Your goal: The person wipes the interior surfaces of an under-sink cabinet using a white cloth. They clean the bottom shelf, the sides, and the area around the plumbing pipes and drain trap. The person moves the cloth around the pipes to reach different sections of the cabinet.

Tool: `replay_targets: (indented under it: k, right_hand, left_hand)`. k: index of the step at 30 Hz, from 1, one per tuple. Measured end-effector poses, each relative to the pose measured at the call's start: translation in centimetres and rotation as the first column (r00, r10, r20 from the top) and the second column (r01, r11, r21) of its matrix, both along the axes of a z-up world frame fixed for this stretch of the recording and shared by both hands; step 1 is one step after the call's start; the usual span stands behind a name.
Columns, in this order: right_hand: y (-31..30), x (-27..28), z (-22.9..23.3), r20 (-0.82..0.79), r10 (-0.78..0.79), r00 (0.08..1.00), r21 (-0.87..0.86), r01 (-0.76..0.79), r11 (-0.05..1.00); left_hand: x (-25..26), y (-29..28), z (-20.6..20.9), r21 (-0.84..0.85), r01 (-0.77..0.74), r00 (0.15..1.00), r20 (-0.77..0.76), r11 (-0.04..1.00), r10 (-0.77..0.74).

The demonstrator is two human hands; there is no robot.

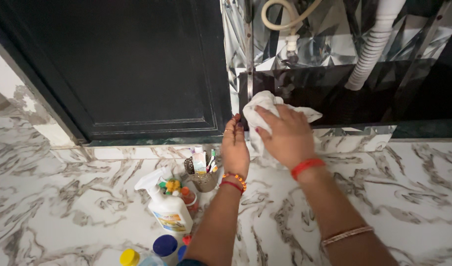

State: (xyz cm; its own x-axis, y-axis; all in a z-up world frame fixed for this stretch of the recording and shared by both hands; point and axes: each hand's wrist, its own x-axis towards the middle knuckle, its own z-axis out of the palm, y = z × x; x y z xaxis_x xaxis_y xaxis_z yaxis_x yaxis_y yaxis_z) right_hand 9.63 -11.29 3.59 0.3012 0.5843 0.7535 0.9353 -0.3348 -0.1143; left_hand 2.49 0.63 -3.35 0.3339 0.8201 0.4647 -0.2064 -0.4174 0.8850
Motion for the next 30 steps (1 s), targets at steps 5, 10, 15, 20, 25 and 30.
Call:
replay_targets:
  k: [5,10,15,20,25,30]
  right_hand:
    - [1.3,-0.9,-0.2,0.091,0.085,0.992,0.045,-0.089,0.995]
    - [-0.6,1.6,0.6,-0.022,0.188,0.982,-0.021,-0.189,0.982]
    - [-0.2,1.2,0.9,-0.157,-0.037,0.987,-0.127,0.017,0.992]
    - [2.4,-0.4,-0.3,0.013,0.055,0.998,-0.024,-0.055,0.998]
    - [0.5,2.6,0.3,-0.009,0.114,0.993,-0.047,-0.114,0.992]
    - [0.4,1.6,1.7,-0.042,-0.231,0.972,-0.156,0.222,0.962]
  left_hand:
    - [0.5,1.0,-0.6,0.002,-0.009,0.999,0.032,1.000,0.009]
    - [-0.1,0.8,0.0,-0.022,0.045,0.998,0.050,0.999,-0.044]
    - [-0.1,0.4,0.3,-0.126,0.069,0.995,0.079,0.990,-0.060]
    - [0.1,1.1,-0.3,-0.080,0.092,0.990,0.111,0.993,-0.083]
    - [0.0,1.8,-0.2,0.023,0.104,0.986,0.126,0.994,-0.107]
    - [-1.3,0.9,1.5,0.125,-0.075,0.988,-0.128,0.989,0.091]
